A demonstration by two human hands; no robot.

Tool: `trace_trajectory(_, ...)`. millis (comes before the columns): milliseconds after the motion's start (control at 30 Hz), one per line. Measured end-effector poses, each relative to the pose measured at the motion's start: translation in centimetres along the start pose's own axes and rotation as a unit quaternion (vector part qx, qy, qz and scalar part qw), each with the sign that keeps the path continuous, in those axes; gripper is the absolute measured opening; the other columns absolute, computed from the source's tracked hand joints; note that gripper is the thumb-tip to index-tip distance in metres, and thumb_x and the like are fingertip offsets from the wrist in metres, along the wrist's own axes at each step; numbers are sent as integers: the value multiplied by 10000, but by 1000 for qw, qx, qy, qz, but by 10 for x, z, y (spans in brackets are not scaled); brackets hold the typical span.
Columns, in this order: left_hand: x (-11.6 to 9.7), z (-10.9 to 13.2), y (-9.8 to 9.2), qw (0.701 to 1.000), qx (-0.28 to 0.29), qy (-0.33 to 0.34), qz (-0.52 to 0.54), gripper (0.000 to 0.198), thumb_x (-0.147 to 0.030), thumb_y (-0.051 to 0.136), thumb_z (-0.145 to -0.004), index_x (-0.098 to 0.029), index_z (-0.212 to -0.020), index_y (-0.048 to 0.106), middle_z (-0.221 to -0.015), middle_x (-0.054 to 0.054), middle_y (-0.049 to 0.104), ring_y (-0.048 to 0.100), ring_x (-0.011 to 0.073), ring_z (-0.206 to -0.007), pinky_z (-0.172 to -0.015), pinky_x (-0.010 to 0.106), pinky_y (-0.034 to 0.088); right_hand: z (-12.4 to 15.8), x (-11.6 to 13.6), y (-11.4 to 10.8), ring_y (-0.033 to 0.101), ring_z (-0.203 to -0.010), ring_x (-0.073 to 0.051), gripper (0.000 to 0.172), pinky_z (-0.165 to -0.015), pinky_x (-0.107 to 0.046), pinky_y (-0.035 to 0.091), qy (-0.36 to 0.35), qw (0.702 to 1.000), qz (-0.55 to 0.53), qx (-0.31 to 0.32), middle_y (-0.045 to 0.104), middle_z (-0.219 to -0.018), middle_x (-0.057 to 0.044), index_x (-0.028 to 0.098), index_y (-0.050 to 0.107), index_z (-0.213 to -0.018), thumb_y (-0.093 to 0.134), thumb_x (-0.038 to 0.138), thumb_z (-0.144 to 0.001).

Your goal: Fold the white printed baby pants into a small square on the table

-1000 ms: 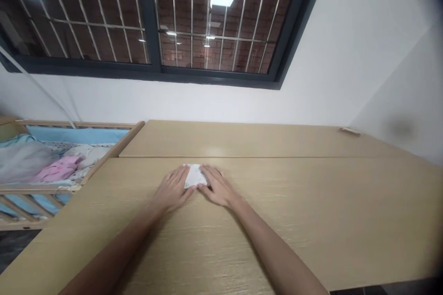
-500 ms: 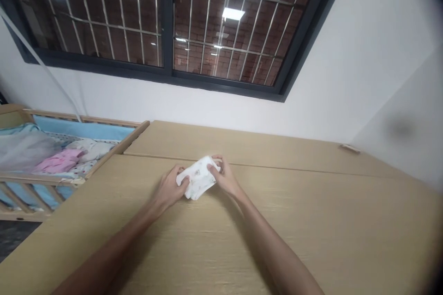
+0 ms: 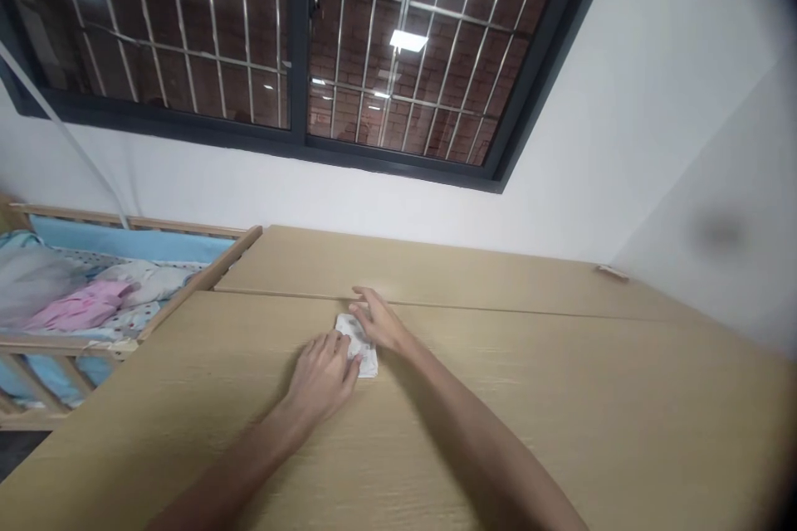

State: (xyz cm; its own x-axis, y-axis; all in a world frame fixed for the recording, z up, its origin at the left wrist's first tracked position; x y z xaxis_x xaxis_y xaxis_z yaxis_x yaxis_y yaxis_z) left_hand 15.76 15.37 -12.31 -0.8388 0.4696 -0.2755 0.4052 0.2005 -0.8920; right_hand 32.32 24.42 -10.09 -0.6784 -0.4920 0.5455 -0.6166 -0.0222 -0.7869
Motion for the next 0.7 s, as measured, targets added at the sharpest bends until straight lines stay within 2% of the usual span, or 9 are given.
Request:
trace_trajectory(67,-12,6,4,999,7,47,-3,377,-355,377,-995,-150,-1150,653,-1169,176,688,639,338,-1117,-931,479,529,12,23,-4,373,-1466,-231,528,-1201,-426,313,-80,995,29,55,425,-1580,-110,234,396,-1531,382,474,-1061)
trace_trajectory(133,-23,13,12,997,21,76,-11,393,-311,396,-978,-136,-1201,668,-1190,192,702,661,353,-1107,-887,488,567,27,42,-5,273,-1521,-214,535,-1239,-429,239,-150,978,45,139,333,-1641,-47,292,356,-1568,299,501,-1078)
trace_trajectory(233,-34,19,23,994,38,95,-28,370,-257,467,-920,-162,-1179,715,-1149,193,731,698,370,-1036,-840,516,594,45,47,-4,206,-1543,-174,527,-1260,-408,187,-152,955,40,251,252,-1667,30,367,311,-1582,191,511,-1090)
trace_trajectory(300,-37,19,29,994,30,96,-41,367,-253,495,-899,-151,-1160,731,-1143,212,730,690,376,-1071,-903,539,579,48,32,-3,197,-1544,-164,533,-1265,-399,172,-132,950,52,278,251,-1664,33,366,303,-1585,161,510,-1091)
trace_trajectory(400,-36,17,37,995,37,68,-70,464,-308,508,-904,-63,-1261,675,-1272,279,654,623,393,-1217,-1003,541,538,36,-1,-3,168,-1552,-176,529,-1273,-427,131,-128,958,102,237,246,-1664,22,353,285,-1592,199,502,-1092)
trace_trajectory(533,-34,12,37,993,101,39,-53,548,-347,506,-914,-55,-1370,589,-1438,279,524,503,379,-1365,-1075,513,483,7,-29,-2,181,-1551,-198,583,-1265,-419,134,-77,970,150,177,244,-1667,-48,250,314,-1595,183,501,-1085)
trace_trajectory(600,-29,8,28,993,114,17,-15,490,-348,500,-922,-103,-1326,629,-1416,231,572,550,348,-1320,-1054,459,491,1,-31,0,208,-1543,-216,598,-1255,-414,145,-52,975,160,142,285,-1654,-89,192,344,-1583,185,479,-1082)
trace_trajectory(700,-14,-3,8,995,96,-31,0,391,-374,392,-980,-191,-1114,710,-1208,143,707,671,298,-1094,-946,412,518,6,-24,5,320,-1486,-289,576,-1209,-469,207,-25,983,180,27,403,-1590,-148,167,432,-1520,336,480,-1047)
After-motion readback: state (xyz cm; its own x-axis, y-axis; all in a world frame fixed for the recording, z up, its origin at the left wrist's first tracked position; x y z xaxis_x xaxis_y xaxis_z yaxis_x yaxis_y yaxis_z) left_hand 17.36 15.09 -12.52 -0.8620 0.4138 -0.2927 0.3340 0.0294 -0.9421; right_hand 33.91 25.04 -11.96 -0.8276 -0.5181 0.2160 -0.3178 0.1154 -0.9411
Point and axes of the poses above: each hand's wrist, its own z-axis away from the middle knuckle, its own y-axis out of the palm, x = y × z, the point moved 1 cm from there along -z, towards the middle knuckle
